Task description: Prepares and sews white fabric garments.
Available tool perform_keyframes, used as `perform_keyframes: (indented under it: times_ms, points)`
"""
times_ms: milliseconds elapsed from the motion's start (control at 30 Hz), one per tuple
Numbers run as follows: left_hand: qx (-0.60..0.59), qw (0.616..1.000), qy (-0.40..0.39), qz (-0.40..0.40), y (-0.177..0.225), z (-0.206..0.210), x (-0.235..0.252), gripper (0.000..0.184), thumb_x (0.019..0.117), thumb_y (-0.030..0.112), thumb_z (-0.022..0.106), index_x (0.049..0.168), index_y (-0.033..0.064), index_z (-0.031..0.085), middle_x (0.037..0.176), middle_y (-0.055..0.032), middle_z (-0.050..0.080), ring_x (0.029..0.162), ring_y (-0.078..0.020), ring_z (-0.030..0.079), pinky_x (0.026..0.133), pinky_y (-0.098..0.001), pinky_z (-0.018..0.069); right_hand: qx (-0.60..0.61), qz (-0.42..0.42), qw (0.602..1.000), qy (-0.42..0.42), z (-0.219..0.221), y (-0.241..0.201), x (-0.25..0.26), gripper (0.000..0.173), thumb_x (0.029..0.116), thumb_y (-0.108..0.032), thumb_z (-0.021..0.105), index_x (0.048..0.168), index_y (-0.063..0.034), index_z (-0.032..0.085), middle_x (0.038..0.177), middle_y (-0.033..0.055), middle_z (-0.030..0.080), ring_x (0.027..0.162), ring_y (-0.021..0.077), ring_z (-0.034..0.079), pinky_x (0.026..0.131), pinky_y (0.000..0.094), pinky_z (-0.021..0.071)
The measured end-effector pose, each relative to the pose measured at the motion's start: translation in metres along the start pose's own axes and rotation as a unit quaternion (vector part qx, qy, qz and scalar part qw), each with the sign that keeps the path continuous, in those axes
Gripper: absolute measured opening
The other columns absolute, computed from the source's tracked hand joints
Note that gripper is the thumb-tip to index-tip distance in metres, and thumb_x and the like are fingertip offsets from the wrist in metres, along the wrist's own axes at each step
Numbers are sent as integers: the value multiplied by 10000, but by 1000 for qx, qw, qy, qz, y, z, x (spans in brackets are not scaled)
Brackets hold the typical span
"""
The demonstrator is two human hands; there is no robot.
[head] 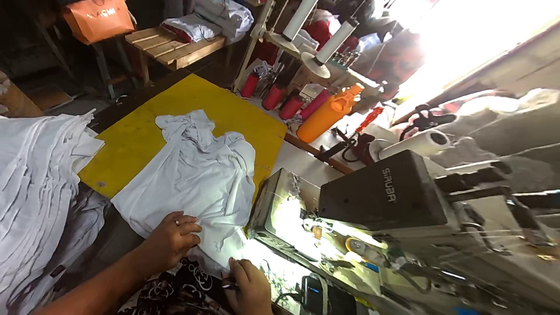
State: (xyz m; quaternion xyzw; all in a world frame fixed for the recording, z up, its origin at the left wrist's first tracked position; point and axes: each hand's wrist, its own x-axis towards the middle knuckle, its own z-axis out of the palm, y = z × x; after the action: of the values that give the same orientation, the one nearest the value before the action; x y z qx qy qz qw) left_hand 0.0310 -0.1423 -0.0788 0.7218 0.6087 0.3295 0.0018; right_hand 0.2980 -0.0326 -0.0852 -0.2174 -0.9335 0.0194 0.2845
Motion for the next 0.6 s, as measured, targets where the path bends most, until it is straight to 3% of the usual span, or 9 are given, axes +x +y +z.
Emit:
perform_keyframes:
  times_ms: [100,133,167,200,267,333,433,500,600]
  points:
    - [-118,991,-7,-55,27,-17,47,294,1063,224,448,1063,96,713,1202,-46,731,1300,-230,607,1153,-508,410,50,31,998,14,1,7,6,237,863,-259,680,998,-103,796,855,56,735,702,176,705,597,328,584]
    - [-154,986,0,-61,40,-26,69,282,1070,205,449,1084,66,694,1170,-78,729,1230,-224,649,1106,-470,472,92,52,994,8,-6,8,10,221,811,-168,691,987,-84,795,842,66,727,701,180,708,603,334,595]
    - [-171,984,20,-49,54,-33,92,256,1069,180,450,1094,46,667,1080,-100,726,1065,-205,699,962,-405,558,144,74,987,4,-16,10,16,193,794,-124,693,954,-72,786,823,63,718,708,164,704,627,318,598]
    - [-177,983,45,-26,70,-40,116,227,1071,160,446,1093,37,635,980,-105,696,902,-180,691,812,-347,577,207,91,974,2,-27,13,20,123,822,-114,696,910,-64,765,811,52,715,729,132,698,670,285,594]
    - [-160,983,85,8,96,-46,162,225,1071,155,468,1085,28,652,952,-116,704,820,-181,696,732,-339,586,335,107,936,17,-51,19,23,109,912,-131,691,900,-40,751,838,42,736,797,65,701,758,226,594]
    - [-108,992,68,-8,109,-34,200,231,1052,181,523,1081,43,707,1000,-122,733,890,-238,727,765,-421,595,426,150,892,23,-76,23,17,117,938,-114,680,936,-23,754,874,22,748,833,19,697,789,210,590]
    - [-25,986,-121,-116,116,1,242,256,1037,137,519,1186,51,708,1185,-181,700,1058,-381,694,864,-584,549,525,292,799,37,-95,25,-6,100,928,-19,638,902,-45,731,750,-68,703,650,-41,629,619,178,553]
    - [4,965,-201,-169,124,21,263,293,1034,80,501,1263,46,680,1275,-191,668,1130,-408,665,910,-616,523,530,376,759,48,-92,30,-17,118,937,-26,634,844,-55,701,660,-78,647,559,-29,579,553,188,520]
    - [-20,934,-269,-235,135,28,294,347,1049,124,495,1357,-14,577,1329,-249,622,1256,-424,590,1027,-608,446,493,450,741,76,-82,40,-17,207,931,-115,649,728,-93,617,567,-82,548,488,-9,510,502,197,465]
